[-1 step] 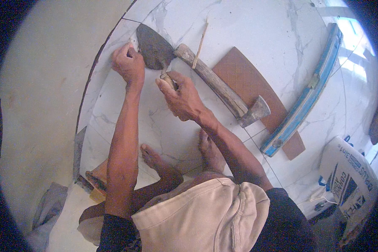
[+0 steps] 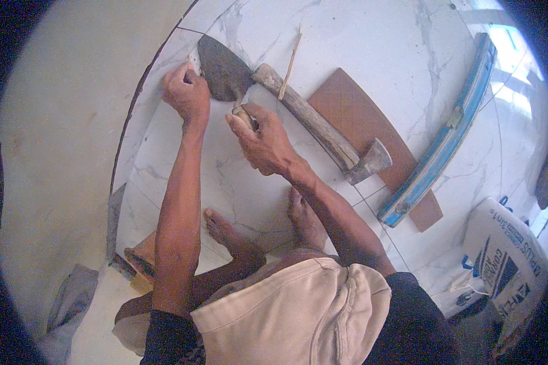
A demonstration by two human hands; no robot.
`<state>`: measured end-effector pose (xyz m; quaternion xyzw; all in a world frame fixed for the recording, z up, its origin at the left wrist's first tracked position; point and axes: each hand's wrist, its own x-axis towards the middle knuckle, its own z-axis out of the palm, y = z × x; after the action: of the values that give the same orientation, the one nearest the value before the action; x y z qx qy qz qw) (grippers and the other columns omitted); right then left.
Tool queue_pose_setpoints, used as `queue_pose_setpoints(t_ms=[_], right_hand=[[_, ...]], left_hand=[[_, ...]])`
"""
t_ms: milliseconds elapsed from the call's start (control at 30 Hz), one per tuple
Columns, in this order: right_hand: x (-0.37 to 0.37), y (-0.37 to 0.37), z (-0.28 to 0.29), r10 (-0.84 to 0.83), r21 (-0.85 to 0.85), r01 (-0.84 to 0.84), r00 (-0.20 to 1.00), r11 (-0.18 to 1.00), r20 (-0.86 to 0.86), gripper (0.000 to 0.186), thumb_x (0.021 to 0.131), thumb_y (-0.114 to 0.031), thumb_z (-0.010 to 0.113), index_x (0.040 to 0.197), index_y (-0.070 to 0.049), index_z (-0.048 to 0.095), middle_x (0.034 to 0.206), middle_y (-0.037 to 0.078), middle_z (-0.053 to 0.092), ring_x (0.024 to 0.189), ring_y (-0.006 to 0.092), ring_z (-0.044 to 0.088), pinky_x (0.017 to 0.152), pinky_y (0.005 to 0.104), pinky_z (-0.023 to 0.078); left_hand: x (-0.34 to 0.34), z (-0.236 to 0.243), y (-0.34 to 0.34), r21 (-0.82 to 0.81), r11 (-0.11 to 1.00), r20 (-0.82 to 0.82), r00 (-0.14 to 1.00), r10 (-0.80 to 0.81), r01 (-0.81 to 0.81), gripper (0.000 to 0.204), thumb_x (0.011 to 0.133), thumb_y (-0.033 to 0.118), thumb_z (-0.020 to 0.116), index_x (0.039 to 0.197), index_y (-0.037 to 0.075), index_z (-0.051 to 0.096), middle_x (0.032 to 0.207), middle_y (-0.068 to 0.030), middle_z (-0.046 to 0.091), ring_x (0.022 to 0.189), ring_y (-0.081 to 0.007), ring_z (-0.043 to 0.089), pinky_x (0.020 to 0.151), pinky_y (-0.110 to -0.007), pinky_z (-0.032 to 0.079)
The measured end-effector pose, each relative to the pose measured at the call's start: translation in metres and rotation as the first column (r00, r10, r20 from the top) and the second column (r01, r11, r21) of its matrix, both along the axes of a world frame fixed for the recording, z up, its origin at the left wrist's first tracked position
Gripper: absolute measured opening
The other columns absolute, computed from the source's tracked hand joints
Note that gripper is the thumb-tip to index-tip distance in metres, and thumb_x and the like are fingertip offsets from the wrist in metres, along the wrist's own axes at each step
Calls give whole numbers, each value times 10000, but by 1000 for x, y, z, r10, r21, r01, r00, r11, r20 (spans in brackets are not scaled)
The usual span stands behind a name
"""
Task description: The person is installing white marble-patterned floor tiles. They use a spirit level to check alignment, a hammer to tap tiles into place, and a trowel to apply grout or adhesive into the gaps between tiles.
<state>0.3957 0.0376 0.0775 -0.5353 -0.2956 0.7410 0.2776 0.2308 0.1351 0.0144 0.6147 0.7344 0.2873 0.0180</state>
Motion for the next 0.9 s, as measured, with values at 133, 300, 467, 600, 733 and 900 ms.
queue_pose_setpoints(t_ms=[133,300,467,600,733,900], right_hand=[[0,0,-2,-13,24,13,1000,1000,-4,324,974,-368,560,966,-44,550,550,8,488,391,103,462,323,288,345],[2,2,-5,-8,8,8,1000,1000,-8,329,972,-362,564,1008,-34,563,557,8,489,395,106,462,329,295,343],[2,4,-2,2,28,-3,1000,1000,19,325,972,-351,561,1022,-30,563,575,15,498,406,112,470,337,305,346],[2,6,2,10,1,-10,1000,1000,27,312,977,-336,565,932,-28,536,581,27,506,401,107,470,337,286,353],[-1,7,-2,-1,3,1,1000,1000,24,321,981,-336,567,868,-41,513,593,24,503,405,99,472,338,273,361],[1,9,8,26,-36,-26,1000,999,2,312,982,-336,567,869,-53,501,597,13,486,422,89,472,345,269,375]], left_hand=[[-1,-1,2,8,1000,-4,1000,-3,3,194,793,53,589,906,15,742,861,-142,685,859,-320,635,772,-436,490],[2,-2,5,27,999,-47,999,-18,19,209,791,14,569,913,7,738,850,-148,663,831,-320,623,749,-431,490],[-1,-7,7,6,1000,-28,1000,8,-8,210,793,63,588,932,19,738,916,-151,691,910,-318,627,831,-437,469],[-2,-5,2,2,1000,17,999,31,-31,208,832,118,602,962,30,739,938,-150,687,921,-319,622,855,-441,452],[-7,-3,-1,45,999,7,1000,27,-27,219,871,186,627,986,33,734,949,-138,683,932,-316,614,850,-437,451],[-18,6,-31,102,983,135,981,141,-155,221,895,205,664,1003,13,671,961,-111,620,912,-264,578,750,-379,499]])
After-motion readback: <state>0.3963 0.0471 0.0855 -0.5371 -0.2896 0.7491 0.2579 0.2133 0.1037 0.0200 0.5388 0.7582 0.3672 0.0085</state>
